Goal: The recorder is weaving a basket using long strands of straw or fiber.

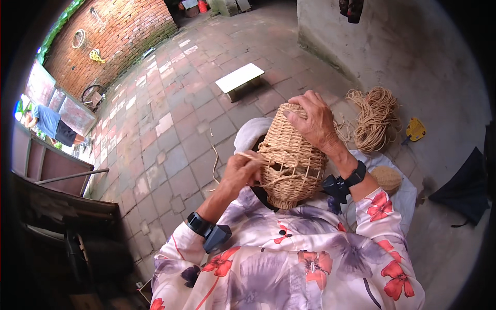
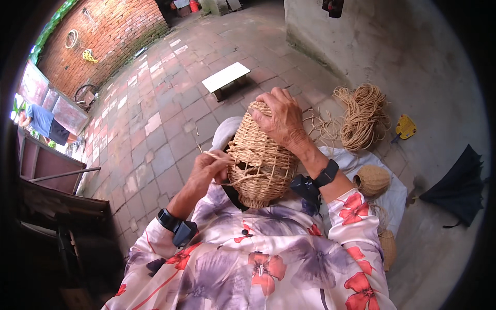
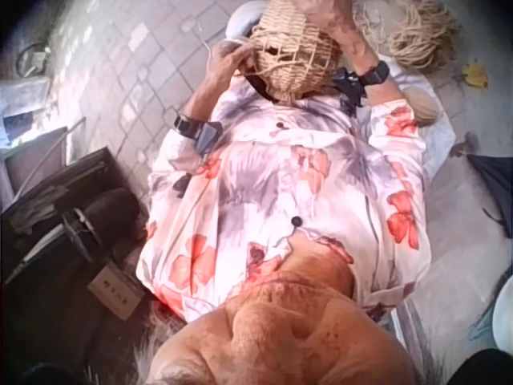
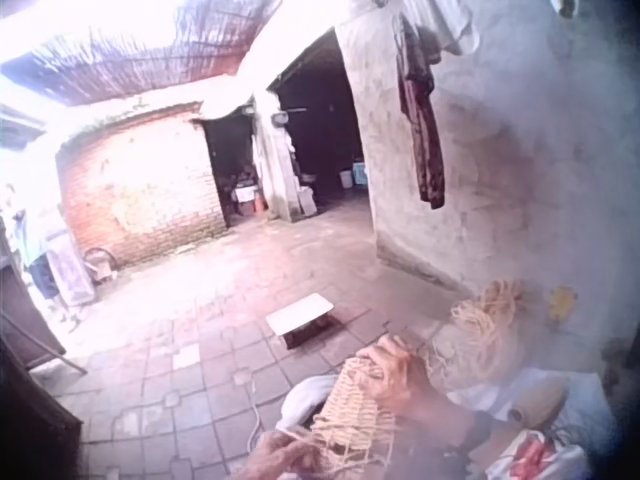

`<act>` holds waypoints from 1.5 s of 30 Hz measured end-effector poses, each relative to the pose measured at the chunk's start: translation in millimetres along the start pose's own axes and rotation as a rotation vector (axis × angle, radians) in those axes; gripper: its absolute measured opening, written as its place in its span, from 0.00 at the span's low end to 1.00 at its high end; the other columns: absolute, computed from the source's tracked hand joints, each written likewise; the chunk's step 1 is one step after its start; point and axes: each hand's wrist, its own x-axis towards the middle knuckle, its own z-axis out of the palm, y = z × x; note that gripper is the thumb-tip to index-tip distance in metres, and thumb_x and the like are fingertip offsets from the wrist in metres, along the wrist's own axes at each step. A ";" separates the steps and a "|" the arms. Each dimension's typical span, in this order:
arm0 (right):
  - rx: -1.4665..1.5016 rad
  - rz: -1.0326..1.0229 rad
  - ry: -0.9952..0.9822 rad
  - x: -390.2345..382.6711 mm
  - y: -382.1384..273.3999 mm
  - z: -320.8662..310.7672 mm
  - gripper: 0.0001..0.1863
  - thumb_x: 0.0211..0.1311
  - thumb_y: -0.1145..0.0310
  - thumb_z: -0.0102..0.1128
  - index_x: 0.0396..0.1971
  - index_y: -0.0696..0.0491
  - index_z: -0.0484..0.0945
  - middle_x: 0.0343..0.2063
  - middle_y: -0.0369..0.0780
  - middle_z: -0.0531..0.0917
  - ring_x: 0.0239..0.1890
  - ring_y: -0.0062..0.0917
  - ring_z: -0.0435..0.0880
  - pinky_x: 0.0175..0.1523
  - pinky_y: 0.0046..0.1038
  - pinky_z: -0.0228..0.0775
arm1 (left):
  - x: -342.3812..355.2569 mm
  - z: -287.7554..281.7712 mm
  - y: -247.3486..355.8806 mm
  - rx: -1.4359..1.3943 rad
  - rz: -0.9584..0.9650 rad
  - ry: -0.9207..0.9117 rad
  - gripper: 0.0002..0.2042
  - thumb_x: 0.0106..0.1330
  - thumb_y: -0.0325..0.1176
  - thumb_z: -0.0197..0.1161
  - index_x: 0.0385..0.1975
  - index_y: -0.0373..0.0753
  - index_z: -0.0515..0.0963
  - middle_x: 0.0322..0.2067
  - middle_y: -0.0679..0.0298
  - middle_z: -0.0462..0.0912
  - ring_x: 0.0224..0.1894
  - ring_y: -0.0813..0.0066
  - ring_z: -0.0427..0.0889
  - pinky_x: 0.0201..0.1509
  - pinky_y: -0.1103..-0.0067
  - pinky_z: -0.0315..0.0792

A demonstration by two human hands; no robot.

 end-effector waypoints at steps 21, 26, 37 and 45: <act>0.018 0.031 0.003 -17.4 3.9 5.3 0.13 0.54 0.63 0.62 0.35 0.56 0.78 0.31 0.42 0.75 0.38 0.37 0.76 0.44 0.36 0.69 | -51.6 -291.0 -90.6 -0.720 -0.021 0.400 0.04 0.63 0.30 0.61 0.29 0.46 0.73 0.20 0.74 0.71 0.16 0.90 0.61 0.15 0.88 0.54; 0.044 0.049 0.028 -18.9 -0.4 3.9 0.13 0.54 0.64 0.62 0.36 0.56 0.78 0.32 0.42 0.76 0.38 0.37 0.76 0.44 0.36 0.69 | -44.5 -263.9 -85.6 0.506 -0.159 0.773 0.12 0.59 0.33 0.64 0.42 0.42 0.81 0.30 0.65 0.80 0.24 0.77 0.74 0.28 0.81 0.70; 0.042 0.052 0.029 -22.8 -10.4 -0.1 0.13 0.53 0.65 0.63 0.37 0.56 0.79 0.32 0.42 0.76 0.38 0.37 0.76 0.45 0.36 0.68 | -5.0 -45.9 19.1 0.604 0.087 -0.278 0.11 0.64 0.36 0.60 0.35 0.34 0.82 0.28 0.61 0.83 0.29 0.72 0.80 0.33 0.76 0.72; 0.042 0.051 0.034 -22.6 -13.6 -4.3 0.14 0.53 0.66 0.62 0.38 0.56 0.79 0.32 0.43 0.76 0.39 0.38 0.75 0.46 0.36 0.68 | 3.8 -83.8 12.5 0.727 0.260 0.039 0.09 0.60 0.34 0.63 0.30 0.33 0.82 0.21 0.62 0.80 0.24 0.74 0.78 0.30 0.77 0.72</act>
